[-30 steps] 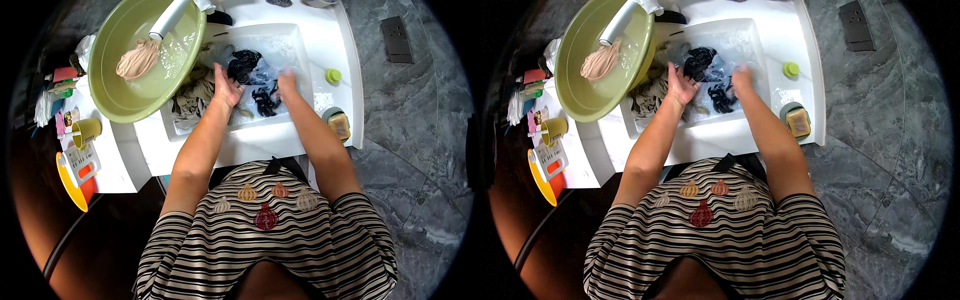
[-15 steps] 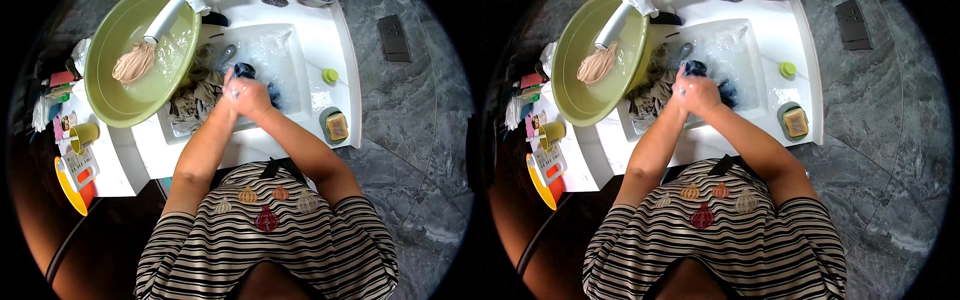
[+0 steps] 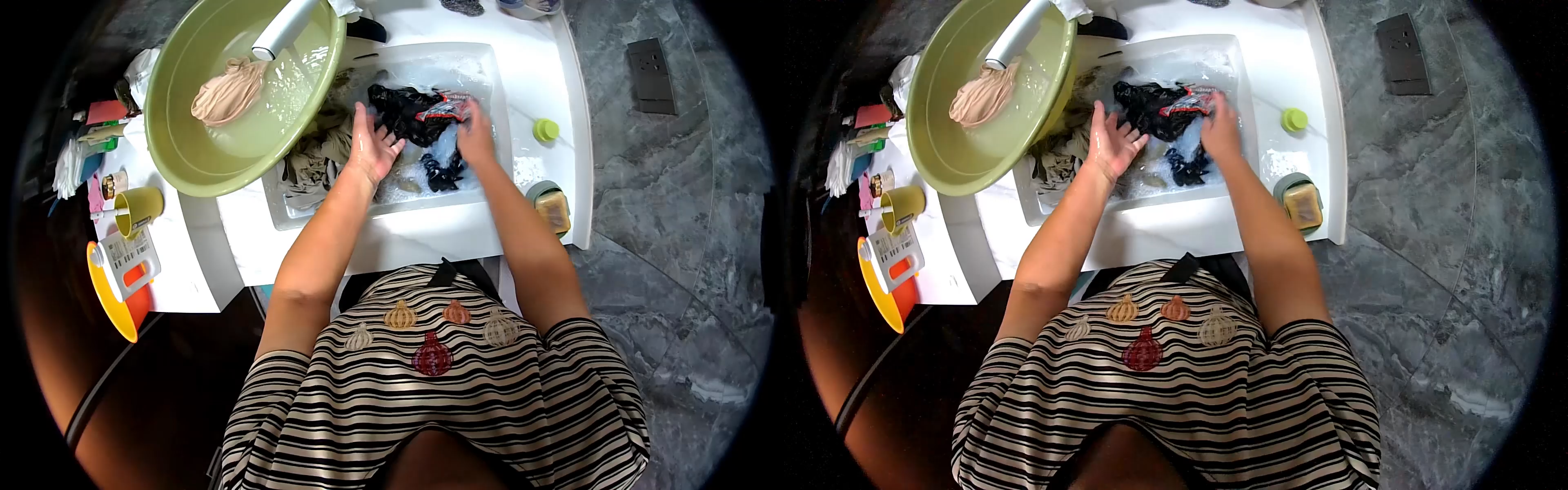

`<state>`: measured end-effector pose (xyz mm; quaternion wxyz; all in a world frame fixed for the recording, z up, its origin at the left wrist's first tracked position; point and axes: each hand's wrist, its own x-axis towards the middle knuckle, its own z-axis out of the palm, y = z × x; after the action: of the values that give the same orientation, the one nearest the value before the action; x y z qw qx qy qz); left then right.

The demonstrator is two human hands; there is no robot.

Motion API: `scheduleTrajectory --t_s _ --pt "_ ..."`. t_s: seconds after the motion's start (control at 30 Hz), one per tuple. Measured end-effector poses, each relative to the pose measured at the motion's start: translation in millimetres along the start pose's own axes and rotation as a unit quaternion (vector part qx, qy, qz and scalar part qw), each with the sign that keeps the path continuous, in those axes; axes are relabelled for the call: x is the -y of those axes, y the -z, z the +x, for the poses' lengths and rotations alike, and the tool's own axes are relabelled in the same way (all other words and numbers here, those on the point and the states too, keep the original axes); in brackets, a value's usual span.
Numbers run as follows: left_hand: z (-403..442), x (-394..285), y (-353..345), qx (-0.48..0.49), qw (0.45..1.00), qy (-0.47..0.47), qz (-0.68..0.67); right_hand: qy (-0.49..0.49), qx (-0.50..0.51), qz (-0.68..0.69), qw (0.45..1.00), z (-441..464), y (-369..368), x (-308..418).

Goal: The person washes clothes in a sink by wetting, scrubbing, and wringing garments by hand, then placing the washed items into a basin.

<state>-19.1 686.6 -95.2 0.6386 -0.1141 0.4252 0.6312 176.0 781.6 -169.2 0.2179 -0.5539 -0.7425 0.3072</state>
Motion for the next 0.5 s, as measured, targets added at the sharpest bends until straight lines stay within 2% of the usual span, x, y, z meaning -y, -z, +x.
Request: scheduleTrajectory --t_s 0.03,0.1,0.13,0.17,0.23,0.27,0.3,0.37,0.43,0.5 --pt "2.3 2.9 2.8 0.001 1.0 -0.001 -0.002 -0.032 0.146 -0.105 0.983 -8.4 15.5 20.5" --pt "6.3 7.1 9.6 -0.009 0.999 -0.032 0.013 -0.003 0.3 -0.144 0.943 -10.8 5.9 7.4" --pt "5.3 7.6 11.5 -0.008 0.999 -0.03 0.014 0.126 0.221 0.009 0.967 -12.8 -11.6 -33.6" --pt "5.2 7.1 12.4 -0.018 0.999 -0.032 0.023 0.125 0.219 0.006 0.968 -7.9 -9.2 -31.0" --pt "6.2 5.7 5.4 -0.02 0.999 -0.035 0.03 -0.153 0.159 -0.051 0.974 6.7 -5.1 -16.5" --pt "-0.3 3.8 -1.2 -0.012 0.999 -0.007 0.039 -0.42 0.093 0.161 0.888 6.6 5.6 21.8" --pt "-6.0 1.3 -7.9 -0.005 0.999 0.022 0.048 -0.422 0.09 0.16 0.888 -2.2 4.6 31.8" --pt "-5.8 1.5 -14.8 -0.025 0.997 0.039 0.056 -0.151 0.111 0.302 0.935 -17.9 3.2 49.0" --pt "3.0 3.8 -9.6 0.054 0.993 0.091 0.054 0.046 0.127 0.315 0.94 -36.7 7.4 71.9" --pt "19.8 7.2 -8.0 0.008 0.997 0.071 0.021 0.16 0.109 0.262 0.945 -60.8 27.8 112.9"
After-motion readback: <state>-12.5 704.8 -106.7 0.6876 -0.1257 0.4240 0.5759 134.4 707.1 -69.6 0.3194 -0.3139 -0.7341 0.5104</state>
